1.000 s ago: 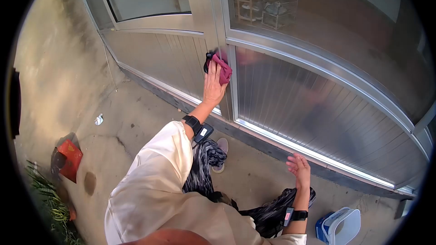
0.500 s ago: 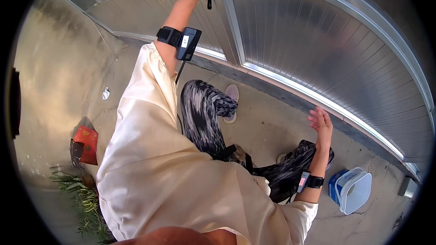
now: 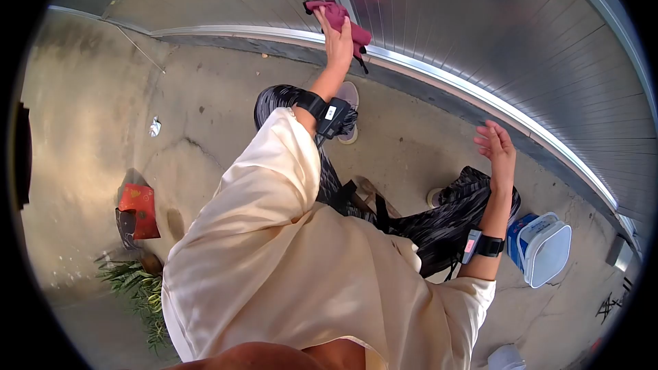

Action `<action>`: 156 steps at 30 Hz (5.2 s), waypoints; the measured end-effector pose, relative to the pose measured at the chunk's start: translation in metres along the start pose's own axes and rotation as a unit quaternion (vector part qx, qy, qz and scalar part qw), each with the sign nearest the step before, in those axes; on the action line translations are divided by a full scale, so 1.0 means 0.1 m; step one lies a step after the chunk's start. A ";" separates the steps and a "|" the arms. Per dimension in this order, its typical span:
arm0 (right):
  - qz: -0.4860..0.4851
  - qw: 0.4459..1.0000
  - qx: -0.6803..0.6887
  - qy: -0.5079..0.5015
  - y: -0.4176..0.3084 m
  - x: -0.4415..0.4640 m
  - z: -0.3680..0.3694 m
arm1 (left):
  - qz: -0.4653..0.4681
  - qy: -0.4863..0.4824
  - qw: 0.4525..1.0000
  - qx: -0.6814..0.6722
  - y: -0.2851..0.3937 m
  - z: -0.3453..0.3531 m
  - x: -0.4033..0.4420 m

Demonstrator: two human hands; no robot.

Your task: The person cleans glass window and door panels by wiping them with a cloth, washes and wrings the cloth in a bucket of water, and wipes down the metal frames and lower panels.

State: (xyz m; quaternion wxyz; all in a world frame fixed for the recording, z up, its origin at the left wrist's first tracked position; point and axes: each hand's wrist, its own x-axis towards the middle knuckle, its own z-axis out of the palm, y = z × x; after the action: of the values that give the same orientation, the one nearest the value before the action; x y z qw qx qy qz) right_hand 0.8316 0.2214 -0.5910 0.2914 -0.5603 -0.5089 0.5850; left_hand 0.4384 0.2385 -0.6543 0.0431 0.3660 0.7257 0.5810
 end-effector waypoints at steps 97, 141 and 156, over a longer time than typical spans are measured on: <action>-0.263 0.900 -0.299 0.180 -1.70 0.05 1.28 | -0.222 -0.385 0.805 -0.392 0.69 -0.58 0.25; -0.559 0.654 -0.411 0.301 -3.05 0.30 1.96 | -0.186 -0.393 0.778 -0.454 0.82 -0.45 0.03; -0.620 0.595 -0.431 0.275 -3.06 0.37 1.92 | -0.186 -0.408 0.760 -0.471 0.81 -0.47 0.08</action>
State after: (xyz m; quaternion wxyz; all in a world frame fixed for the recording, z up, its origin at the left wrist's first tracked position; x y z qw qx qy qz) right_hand 0.5710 0.2987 -0.3503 0.4344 -0.3044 -0.8222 -0.2063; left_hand 0.4481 0.2095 -0.5653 0.6095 0.3601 0.3282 0.6254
